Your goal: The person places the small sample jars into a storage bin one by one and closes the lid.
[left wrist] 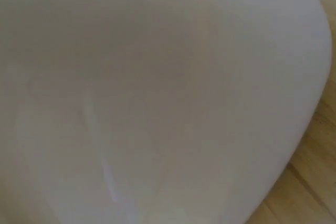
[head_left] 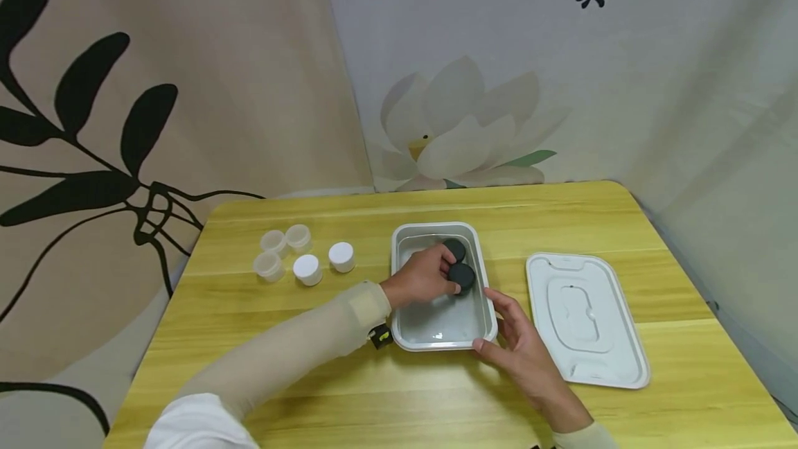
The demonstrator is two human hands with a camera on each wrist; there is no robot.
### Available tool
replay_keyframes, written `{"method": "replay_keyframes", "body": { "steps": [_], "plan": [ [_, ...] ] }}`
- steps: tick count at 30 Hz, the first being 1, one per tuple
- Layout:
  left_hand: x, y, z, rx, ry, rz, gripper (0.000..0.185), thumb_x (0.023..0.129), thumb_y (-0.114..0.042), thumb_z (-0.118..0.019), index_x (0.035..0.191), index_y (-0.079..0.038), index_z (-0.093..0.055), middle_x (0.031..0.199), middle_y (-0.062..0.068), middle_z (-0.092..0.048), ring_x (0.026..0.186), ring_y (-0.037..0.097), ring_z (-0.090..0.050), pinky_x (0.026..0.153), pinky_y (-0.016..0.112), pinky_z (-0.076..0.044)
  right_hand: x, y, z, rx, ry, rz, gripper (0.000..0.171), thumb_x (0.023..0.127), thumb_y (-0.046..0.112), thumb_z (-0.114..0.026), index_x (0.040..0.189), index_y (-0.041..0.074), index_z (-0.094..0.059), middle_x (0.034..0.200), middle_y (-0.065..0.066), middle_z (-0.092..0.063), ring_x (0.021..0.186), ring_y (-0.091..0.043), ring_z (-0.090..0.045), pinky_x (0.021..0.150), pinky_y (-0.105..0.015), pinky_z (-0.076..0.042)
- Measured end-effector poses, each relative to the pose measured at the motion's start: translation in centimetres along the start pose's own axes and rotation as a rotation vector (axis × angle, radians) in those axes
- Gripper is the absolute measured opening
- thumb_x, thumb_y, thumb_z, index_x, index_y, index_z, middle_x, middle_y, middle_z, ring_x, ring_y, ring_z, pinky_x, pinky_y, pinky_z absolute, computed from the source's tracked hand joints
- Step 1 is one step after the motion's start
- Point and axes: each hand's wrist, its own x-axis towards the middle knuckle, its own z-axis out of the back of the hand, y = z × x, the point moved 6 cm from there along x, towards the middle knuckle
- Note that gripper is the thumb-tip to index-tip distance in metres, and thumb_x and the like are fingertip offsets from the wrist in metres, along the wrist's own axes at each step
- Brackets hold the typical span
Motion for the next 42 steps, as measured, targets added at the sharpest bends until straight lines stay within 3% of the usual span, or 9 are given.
{"method": "replay_keyframes", "body": {
  "steps": [3, 10, 27, 30, 35, 42],
  "plan": [
    [-0.2, -0.2, 0.2, 0.020, 0.011, 0.010, 0.049, 0.087, -0.012, -0.087, 0.128, -0.005, -0.060, 0.117, 0.010, -0.072, 0.103, 0.018, -0.069, 0.093, 0.031, -0.057, -0.1, 0.0, 0.0, 0.002, 0.001, 0.000, 0.085, 0.090, -0.003, -0.075, 0.163, 0.008, -0.032, 0.170, -0.019, -0.028, 0.151, -0.042, -0.034, 0.100, -0.030, -0.057],
    [-0.6, -1.2, 0.9, 0.053, 0.008, -0.015, 0.052, 0.091, -0.019, -0.085, 0.133, -0.004, -0.059, 0.127, 0.016, -0.069, 0.116, 0.026, -0.065, 0.103, 0.040, -0.055, -0.2, 0.2, 0.2, 0.008, -0.004, 0.014, 0.085, 0.091, -0.003, -0.075, 0.163, 0.006, -0.032, 0.172, -0.020, -0.027, 0.147, -0.020, -0.047, 0.101, -0.030, -0.057],
    [-1.6, -1.2, 2.2, -0.041, -0.141, -0.116, 0.043, 0.097, -0.019, -0.078, 0.134, -0.004, -0.063, 0.131, 0.015, -0.069, 0.122, 0.028, -0.067, 0.107, 0.041, -0.055, 0.0, 0.4, 0.3, -0.054, -0.022, 0.048, 0.084, 0.089, -0.003, -0.077, 0.162, 0.004, -0.035, 0.168, -0.026, -0.034, 0.142, -0.012, -0.052, 0.105, -0.025, -0.054],
    [-2.0, -1.1, 3.4, -0.084, -0.191, -0.134, 0.041, 0.098, -0.020, -0.077, 0.133, -0.005, -0.064, 0.132, 0.014, -0.069, 0.123, 0.029, -0.068, 0.108, 0.041, -0.056, 0.0, 0.5, 0.3, -0.058, -0.021, 0.057, 0.085, 0.089, -0.003, -0.078, 0.162, 0.004, -0.035, 0.167, -0.027, -0.034, 0.142, -0.014, -0.052, 0.105, -0.025, -0.054],
    [-2.9, 0.1, 6.3, -0.202, -0.277, -0.091, 0.042, 0.099, -0.022, -0.077, 0.136, -0.007, -0.065, 0.134, 0.013, -0.067, 0.126, 0.028, -0.067, 0.108, 0.042, -0.056, 0.0, 0.7, 0.3, -0.051, -0.025, 0.048, 0.085, 0.089, -0.004, -0.078, 0.162, 0.004, -0.036, 0.167, -0.027, -0.034, 0.142, -0.012, -0.052, 0.105, -0.025, -0.054],
    [-5.3, 4.3, 11.1, -0.312, -0.416, -0.026, 0.041, 0.098, -0.020, -0.077, 0.136, -0.009, -0.064, 0.137, 0.012, -0.067, 0.130, 0.028, -0.064, 0.108, 0.045, -0.054, -0.2, 0.9, 0.0, -0.033, -0.028, 0.049, 0.084, 0.088, -0.006, -0.077, 0.161, 0.002, -0.036, 0.166, -0.028, -0.035, 0.137, -0.011, -0.055, 0.101, -0.026, -0.057]
  ]
}}
